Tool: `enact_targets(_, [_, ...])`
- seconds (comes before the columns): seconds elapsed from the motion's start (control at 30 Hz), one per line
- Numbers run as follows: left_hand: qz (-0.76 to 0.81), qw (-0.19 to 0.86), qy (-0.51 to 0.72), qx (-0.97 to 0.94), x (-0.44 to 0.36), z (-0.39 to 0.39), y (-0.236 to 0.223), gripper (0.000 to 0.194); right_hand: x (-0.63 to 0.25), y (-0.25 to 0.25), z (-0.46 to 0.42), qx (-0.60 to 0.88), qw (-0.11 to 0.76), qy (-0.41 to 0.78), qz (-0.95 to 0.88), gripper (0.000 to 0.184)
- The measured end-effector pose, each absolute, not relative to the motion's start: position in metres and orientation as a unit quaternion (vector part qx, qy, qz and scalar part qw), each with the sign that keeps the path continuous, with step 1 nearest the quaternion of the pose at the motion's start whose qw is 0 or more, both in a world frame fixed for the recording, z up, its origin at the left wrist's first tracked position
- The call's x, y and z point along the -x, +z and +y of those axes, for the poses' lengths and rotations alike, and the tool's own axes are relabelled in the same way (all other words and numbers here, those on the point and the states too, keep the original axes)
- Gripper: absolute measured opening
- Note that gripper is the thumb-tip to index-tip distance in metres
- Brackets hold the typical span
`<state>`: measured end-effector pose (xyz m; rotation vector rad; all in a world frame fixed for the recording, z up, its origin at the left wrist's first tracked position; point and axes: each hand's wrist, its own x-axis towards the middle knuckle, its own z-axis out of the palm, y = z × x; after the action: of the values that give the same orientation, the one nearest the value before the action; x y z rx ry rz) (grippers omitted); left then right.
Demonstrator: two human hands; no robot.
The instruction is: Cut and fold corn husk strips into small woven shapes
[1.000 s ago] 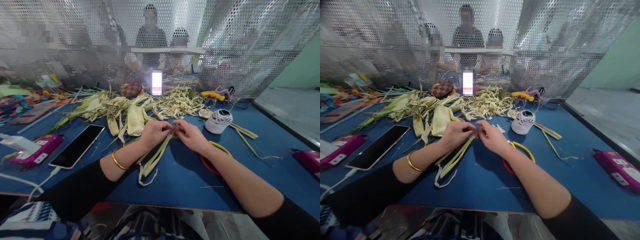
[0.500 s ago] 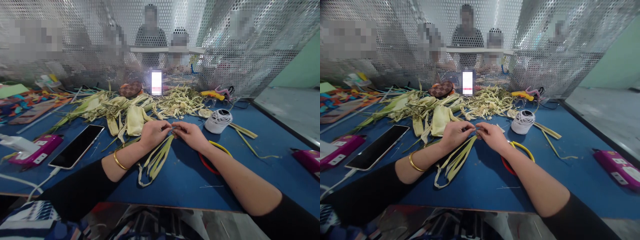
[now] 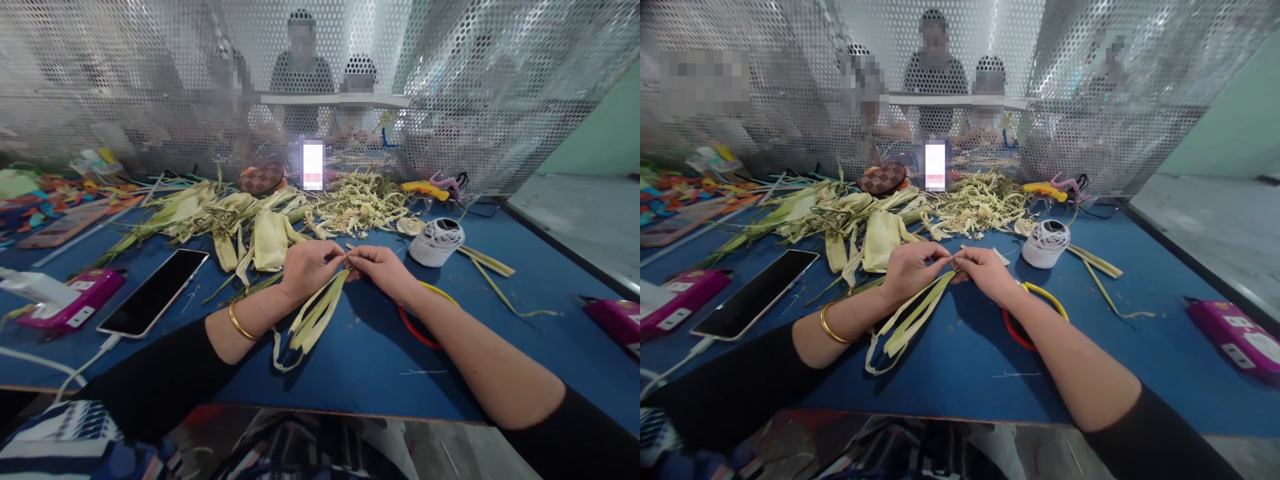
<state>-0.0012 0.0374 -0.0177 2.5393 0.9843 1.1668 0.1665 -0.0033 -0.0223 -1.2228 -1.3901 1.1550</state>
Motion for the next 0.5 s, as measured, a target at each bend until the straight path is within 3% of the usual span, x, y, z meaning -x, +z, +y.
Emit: enact_targets(0.5, [0.356, 0.136, 0.392, -0.837, 0.0009, 0.0378, -0.0186, 0.012, -0.1649, -0.0223, -0.0028, 0.535, 0.478, 0.442, -0.538, 0.008])
